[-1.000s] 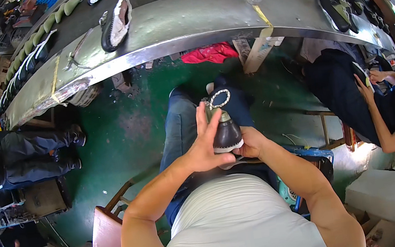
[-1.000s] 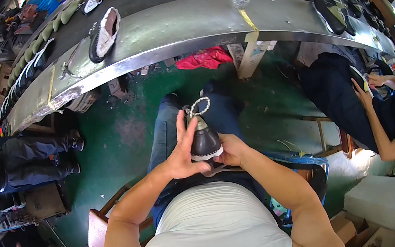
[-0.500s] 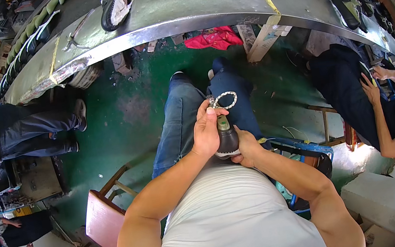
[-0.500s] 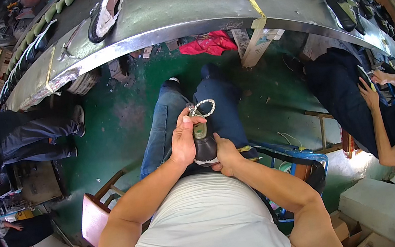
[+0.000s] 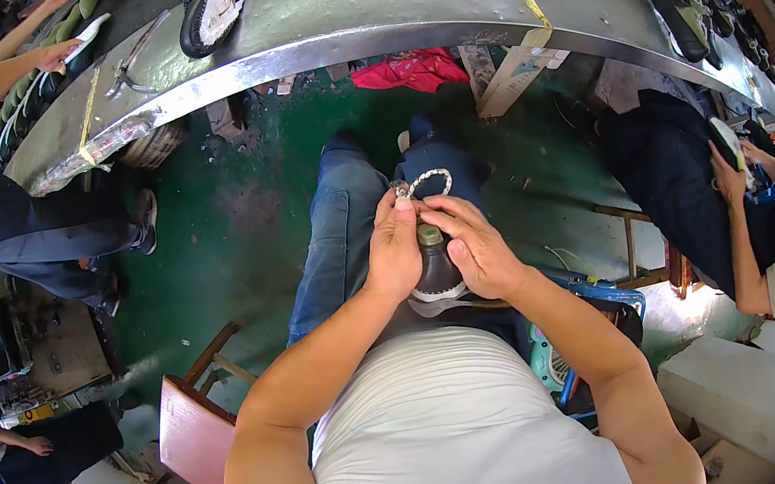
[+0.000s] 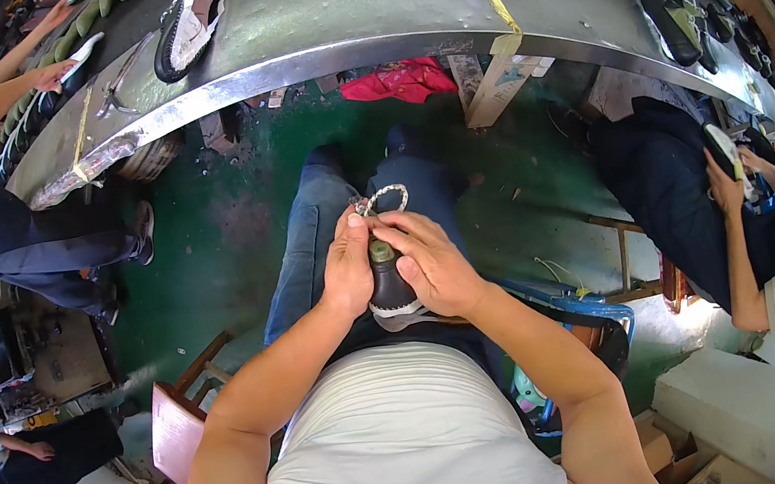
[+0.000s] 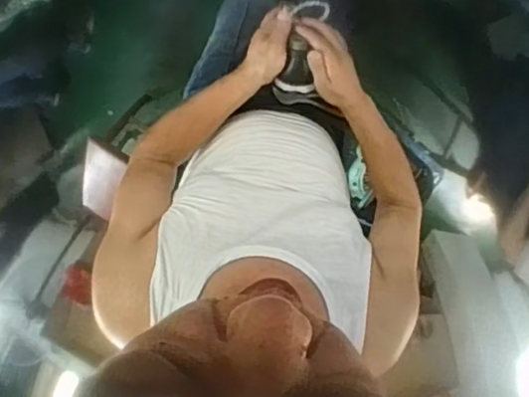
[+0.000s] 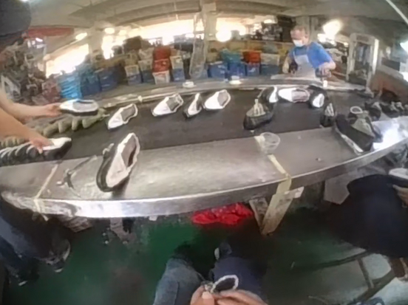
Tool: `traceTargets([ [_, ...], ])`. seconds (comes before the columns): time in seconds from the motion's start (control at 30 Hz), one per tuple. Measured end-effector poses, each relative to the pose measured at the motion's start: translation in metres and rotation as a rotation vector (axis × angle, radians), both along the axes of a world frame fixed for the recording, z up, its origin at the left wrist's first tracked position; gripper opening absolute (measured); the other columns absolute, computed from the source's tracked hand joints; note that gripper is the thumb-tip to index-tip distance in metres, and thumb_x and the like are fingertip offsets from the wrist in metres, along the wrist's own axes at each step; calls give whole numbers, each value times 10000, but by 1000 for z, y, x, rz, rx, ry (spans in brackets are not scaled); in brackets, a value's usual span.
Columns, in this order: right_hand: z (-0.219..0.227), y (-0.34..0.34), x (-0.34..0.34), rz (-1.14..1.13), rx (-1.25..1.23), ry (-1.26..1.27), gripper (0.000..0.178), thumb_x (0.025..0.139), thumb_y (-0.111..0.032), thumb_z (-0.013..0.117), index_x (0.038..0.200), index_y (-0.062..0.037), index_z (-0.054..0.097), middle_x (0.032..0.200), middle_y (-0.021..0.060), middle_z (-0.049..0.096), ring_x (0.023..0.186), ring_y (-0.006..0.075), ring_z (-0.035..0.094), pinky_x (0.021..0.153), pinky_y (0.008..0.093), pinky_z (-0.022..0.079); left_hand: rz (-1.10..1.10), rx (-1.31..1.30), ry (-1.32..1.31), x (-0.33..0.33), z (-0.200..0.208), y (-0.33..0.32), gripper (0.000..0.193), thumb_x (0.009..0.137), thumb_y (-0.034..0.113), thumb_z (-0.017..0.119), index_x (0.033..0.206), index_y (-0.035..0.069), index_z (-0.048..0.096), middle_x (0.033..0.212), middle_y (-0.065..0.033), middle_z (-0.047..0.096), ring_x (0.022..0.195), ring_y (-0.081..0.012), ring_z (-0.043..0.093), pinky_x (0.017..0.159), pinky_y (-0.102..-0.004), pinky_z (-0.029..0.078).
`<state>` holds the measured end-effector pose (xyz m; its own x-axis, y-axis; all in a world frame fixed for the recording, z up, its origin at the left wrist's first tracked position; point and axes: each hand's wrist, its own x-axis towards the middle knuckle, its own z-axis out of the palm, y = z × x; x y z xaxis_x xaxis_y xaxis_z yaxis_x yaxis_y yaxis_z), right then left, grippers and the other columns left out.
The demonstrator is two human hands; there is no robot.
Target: Manually assemble and trim components for footwear on a production line.
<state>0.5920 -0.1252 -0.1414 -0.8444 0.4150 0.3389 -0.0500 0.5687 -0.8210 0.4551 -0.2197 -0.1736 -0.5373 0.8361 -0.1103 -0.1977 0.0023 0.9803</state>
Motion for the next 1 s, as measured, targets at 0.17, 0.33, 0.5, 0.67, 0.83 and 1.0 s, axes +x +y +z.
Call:
traceTargets([
  [0.17, -8, 7, -17, 24, -69, 78, 383, 1060, -276, 402, 1208, 20, 594, 1333, 194, 563, 1265, 381, 501, 1113, 449, 349, 99, -43, -332, -1, 17, 8, 441, 1107, 332, 320, 1115, 7, 619, 1157, -94, 594, 1104, -163, 540, 1008, -296, 415],
  [0.33, -5, 11, -21, 27, -74, 59, 361, 1059, -256, 407, 1200, 18, 595, 1320, 193, 574, 1254, 380, 510, 1109, 447, 356, 17, -3, -242, -8, 14, 7, 440, 1108, 338, 321, 1223, -7, 569, 1174, -79, 591, 1060, -131, 555, 955, -270, 442],
  [0.5, -2, 12, -23, 18, -93, 43, 310, 1054, -204, 403, 1173, 4, 600, 1303, 180, 586, 1242, 377, 520, 1099, 449, 372, 42, -65, -198, -8, 1, 8, 453, 1107, 345, 329, 1238, -12, 576, 1196, -82, 582, 1059, -131, 550, 944, -276, 444],
  [0.67, -3, 13, -25, -12, -121, 12, 278, 1035, -216, 449, 1173, -31, 604, 1292, 156, 591, 1260, 361, 512, 1099, 444, 361, 80, -124, -273, -11, 1, 12, 446, 1101, 360, 356, 1277, -8, 538, 1146, -72, 605, 1047, -134, 563, 946, -279, 451],
  [0.83, 10, 33, -23, 153, -128, -152, 372, 959, -211, 591, 1279, -24, 560, 1395, 190, 529, 1318, 359, 482, 1117, 439, 360, 113, -89, -389, -12, 4, 18, 439, 1087, 423, 374, 1151, 49, 595, 1049, -52, 645, 936, -123, 617, 844, -290, 516],
  [1.0, 51, 35, -25, 359, 96, -343, 936, 704, -397, 850, 1408, 36, 410, 1483, 236, 425, 1373, 385, 430, 1116, 426, 387, 136, -87, -79, -13, 6, 8, 404, 1094, 372, 362, 1150, 40, 584, 1038, -85, 651, 951, -167, 620, 888, -328, 505],
])
